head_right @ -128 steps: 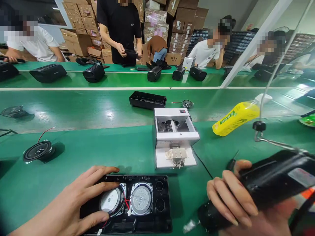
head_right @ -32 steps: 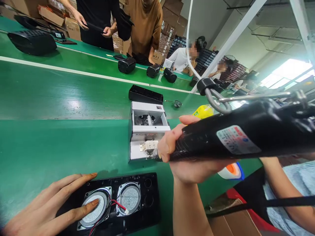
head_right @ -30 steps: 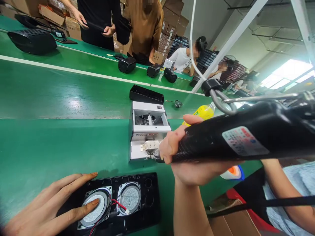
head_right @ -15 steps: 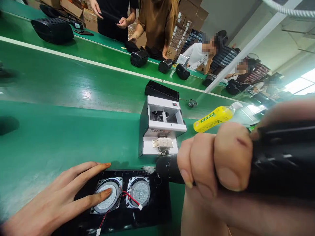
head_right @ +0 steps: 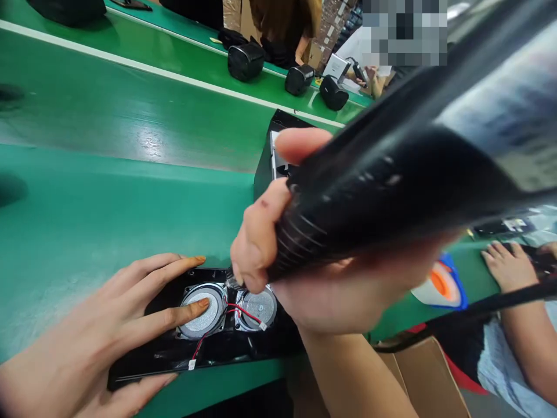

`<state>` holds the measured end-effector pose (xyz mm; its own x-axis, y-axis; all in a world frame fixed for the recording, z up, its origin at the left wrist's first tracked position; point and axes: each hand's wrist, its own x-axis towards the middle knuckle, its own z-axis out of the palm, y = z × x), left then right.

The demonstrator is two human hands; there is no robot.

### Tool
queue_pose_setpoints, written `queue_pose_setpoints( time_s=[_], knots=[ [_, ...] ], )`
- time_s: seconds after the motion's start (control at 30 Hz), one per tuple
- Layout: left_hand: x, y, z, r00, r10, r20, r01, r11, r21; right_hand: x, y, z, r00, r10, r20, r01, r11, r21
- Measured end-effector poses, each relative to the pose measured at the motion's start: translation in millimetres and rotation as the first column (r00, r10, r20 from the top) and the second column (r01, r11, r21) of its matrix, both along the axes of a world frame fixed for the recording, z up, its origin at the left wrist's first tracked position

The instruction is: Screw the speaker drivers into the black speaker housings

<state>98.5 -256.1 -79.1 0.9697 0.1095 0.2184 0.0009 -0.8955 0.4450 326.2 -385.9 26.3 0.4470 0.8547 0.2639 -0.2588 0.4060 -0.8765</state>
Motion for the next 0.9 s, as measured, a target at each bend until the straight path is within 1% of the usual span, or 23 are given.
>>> queue_pose_setpoints(
  time_s=[0.07,0.13,0.23,0.33,0.53,0.6,0.67,0.77,0.87,0.9],
  knots=[
    [1,0,0.1,1.000,-0.003,0.003,0.004,1.000,-0.002,-4,6,-4.8,0.999,-0.034,0.017,0.033,0.998,0.047],
    [2,1,0.4,1.000,-0.004,0.008,0.004,1.000,-0.005,-7,13,-8.3,1.000,-0.024,0.018,0.023,0.997,0.068],
    [3,2,1.5,1.000,-0.007,0.019,0.007,1.000,-0.009,-12,20,-10.9,0.998,-0.056,0.008,0.056,0.997,0.043],
    [4,3,3.1,1.000,-0.020,0.016,0.020,1.000,-0.014,-16,25,-13.6,0.997,-0.073,0.031,0.073,0.997,0.011],
    [4,5,4.7,0.999,-0.031,-0.007,0.031,0.999,-0.023,-21,33,-22.4,0.989,-0.120,0.083,0.114,0.991,0.075],
    [4,5,4.8,0.999,-0.035,-0.005,0.035,0.999,-0.020,-21,35,-25.0,0.990,-0.117,0.084,0.112,0.992,0.062],
    [4,4,5.1,0.999,-0.039,0.000,0.039,0.999,-0.013,-20,35,-27.3,0.992,-0.108,0.070,0.102,0.992,0.080],
    [5,5,5.9,0.999,-0.044,0.011,0.044,0.999,-0.003,-20,34,-29.0,0.997,-0.063,0.048,0.058,0.994,0.093],
    [6,6,6.2,0.999,-0.051,0.015,0.050,0.999,0.016,-21,33,-26.5,0.999,-0.035,0.028,0.034,0.998,0.051],
    [6,7,6.2,0.998,-0.059,0.019,0.059,0.998,0.022,-22,34,-25.0,0.999,-0.010,0.032,0.010,1.000,0.012]
  ],
)
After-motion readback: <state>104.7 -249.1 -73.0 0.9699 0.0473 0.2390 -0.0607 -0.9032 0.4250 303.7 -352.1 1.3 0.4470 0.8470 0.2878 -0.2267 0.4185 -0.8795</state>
